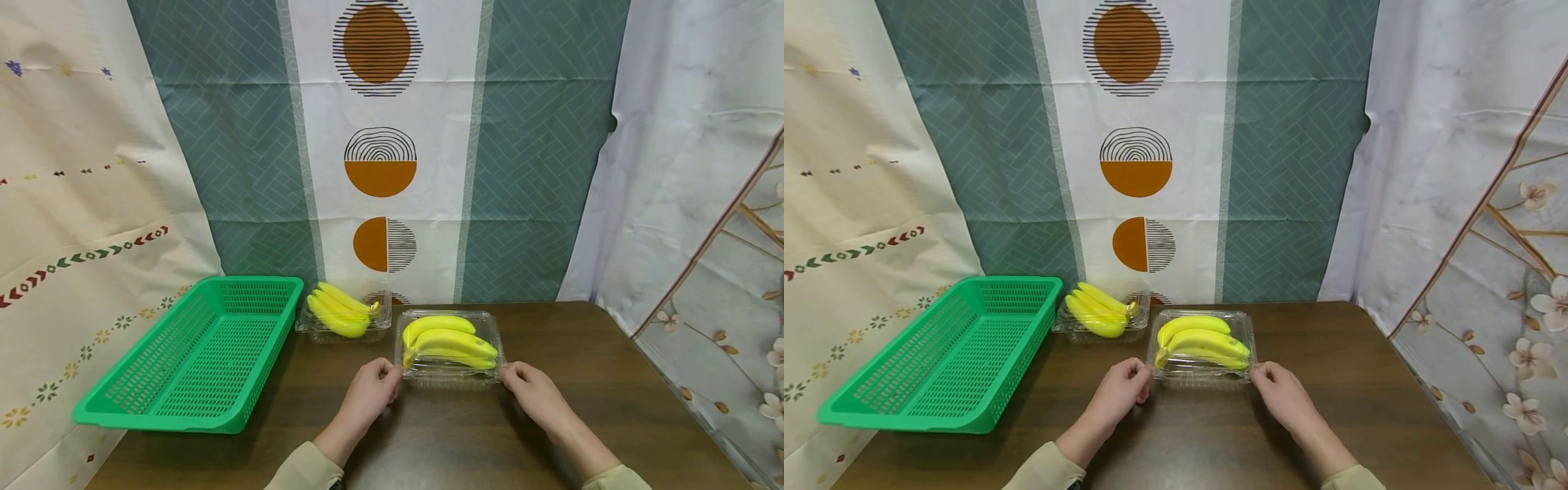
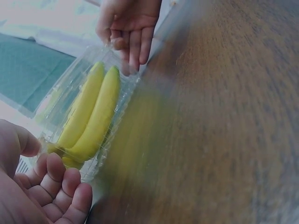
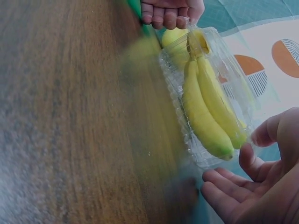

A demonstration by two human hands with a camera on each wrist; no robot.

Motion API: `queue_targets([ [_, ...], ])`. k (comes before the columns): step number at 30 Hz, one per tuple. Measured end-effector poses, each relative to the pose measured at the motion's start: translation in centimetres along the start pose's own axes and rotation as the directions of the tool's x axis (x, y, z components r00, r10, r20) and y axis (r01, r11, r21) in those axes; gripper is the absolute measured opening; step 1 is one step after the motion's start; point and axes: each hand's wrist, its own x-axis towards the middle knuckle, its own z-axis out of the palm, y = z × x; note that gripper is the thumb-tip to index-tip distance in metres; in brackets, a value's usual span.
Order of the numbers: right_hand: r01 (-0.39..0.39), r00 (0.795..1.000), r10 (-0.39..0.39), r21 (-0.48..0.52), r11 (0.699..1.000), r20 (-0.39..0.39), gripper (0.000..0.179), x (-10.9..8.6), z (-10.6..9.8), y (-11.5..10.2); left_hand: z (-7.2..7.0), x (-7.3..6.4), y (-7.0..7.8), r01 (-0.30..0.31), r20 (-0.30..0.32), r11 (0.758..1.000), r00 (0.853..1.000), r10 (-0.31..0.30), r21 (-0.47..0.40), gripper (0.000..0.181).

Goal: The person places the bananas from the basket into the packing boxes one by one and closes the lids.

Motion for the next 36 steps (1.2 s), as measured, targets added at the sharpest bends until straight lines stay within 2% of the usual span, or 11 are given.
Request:
queue_targets([
  [18,0.037,0.999,-0.037,0.001,0.999,-0.007,0.033,-0.05,0.05,-0.03,0.06,-0.31,0.2,-0.018,-0.009,1.0,1.0,0.018,-0.008,0.023],
  [26,0.054,0.998,-0.054,-0.009,0.999,-0.035,0.032,-0.04,0.14,-0.04,0.05,-0.16,0.05,-0.011,-0.006,1.0,1.0,0.011,0.0,0.024],
  [36,0.049,0.999,-0.05,-0.013,0.999,-0.018,0.034,0.04,0.12,-0.01,0.03,-0.25,0.03,-0.007,0.003,1.0,1.0,0.007,-0.007,0.024],
])
